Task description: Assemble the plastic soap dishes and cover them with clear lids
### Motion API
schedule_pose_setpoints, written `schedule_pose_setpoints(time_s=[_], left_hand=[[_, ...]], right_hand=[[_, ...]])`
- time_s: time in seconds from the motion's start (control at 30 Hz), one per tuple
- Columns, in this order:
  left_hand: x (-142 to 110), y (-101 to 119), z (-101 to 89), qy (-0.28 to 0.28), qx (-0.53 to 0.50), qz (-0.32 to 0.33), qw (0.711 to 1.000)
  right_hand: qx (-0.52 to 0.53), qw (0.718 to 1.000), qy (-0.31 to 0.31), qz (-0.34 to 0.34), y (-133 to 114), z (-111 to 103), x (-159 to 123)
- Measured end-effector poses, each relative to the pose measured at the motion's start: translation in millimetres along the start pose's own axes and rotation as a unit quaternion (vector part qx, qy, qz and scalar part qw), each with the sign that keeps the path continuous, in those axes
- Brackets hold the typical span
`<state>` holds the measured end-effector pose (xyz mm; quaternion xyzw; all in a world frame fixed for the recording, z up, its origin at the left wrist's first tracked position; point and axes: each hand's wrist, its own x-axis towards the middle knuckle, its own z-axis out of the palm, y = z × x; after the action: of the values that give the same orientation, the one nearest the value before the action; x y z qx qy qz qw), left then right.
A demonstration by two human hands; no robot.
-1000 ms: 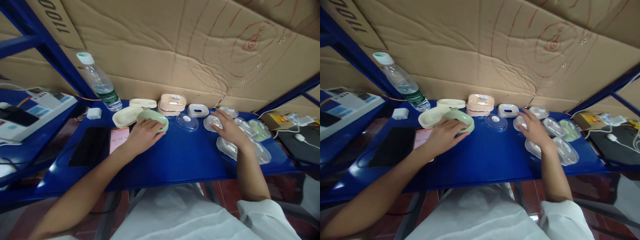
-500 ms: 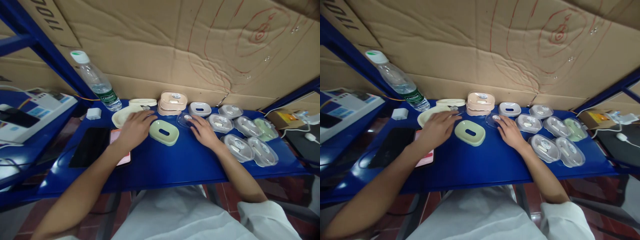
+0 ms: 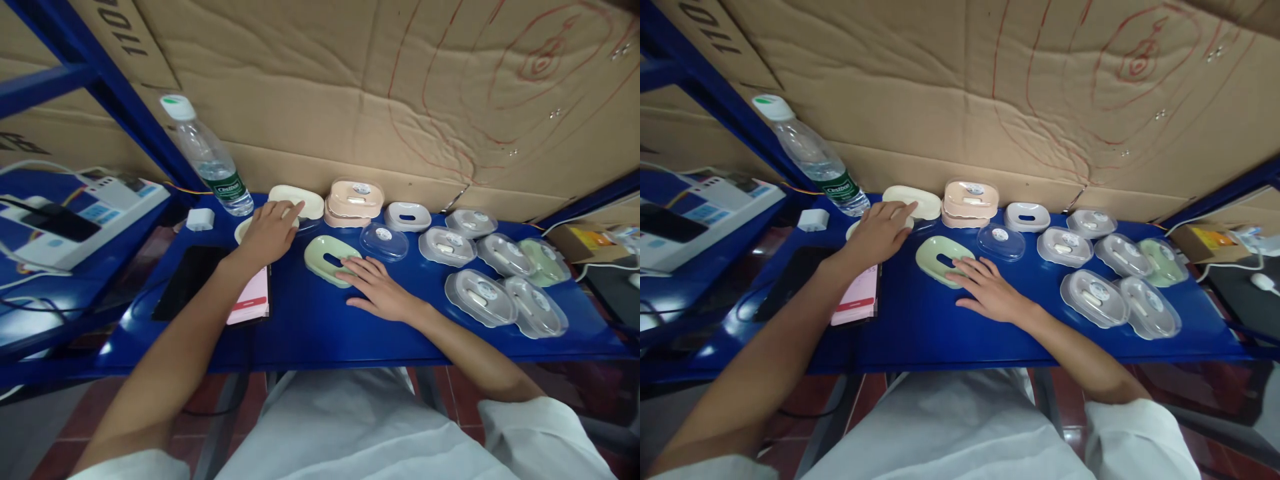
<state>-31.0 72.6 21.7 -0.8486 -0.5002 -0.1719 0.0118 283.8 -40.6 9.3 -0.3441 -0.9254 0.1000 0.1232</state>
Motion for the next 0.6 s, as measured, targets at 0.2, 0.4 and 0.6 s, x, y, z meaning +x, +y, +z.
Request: schedule_pose_setpoints(time_s=[0.2,0.4,0.6], left_hand=[[0,12,-4.5,0.012,0.024,0.036,0.999],[-1,12,-9.9,-0.001,0.055,0.022,0.998],[-22,36,-13.7,-0.082,-0.022,0.154,0.984]], right_hand=[[0.001,0.998,0.063,0.024,11,-4,-3],[0.013,0.992,0.098,0.073,15,-10,-7],[0.085,0.937,0.283,0.187,4,-19,-9]])
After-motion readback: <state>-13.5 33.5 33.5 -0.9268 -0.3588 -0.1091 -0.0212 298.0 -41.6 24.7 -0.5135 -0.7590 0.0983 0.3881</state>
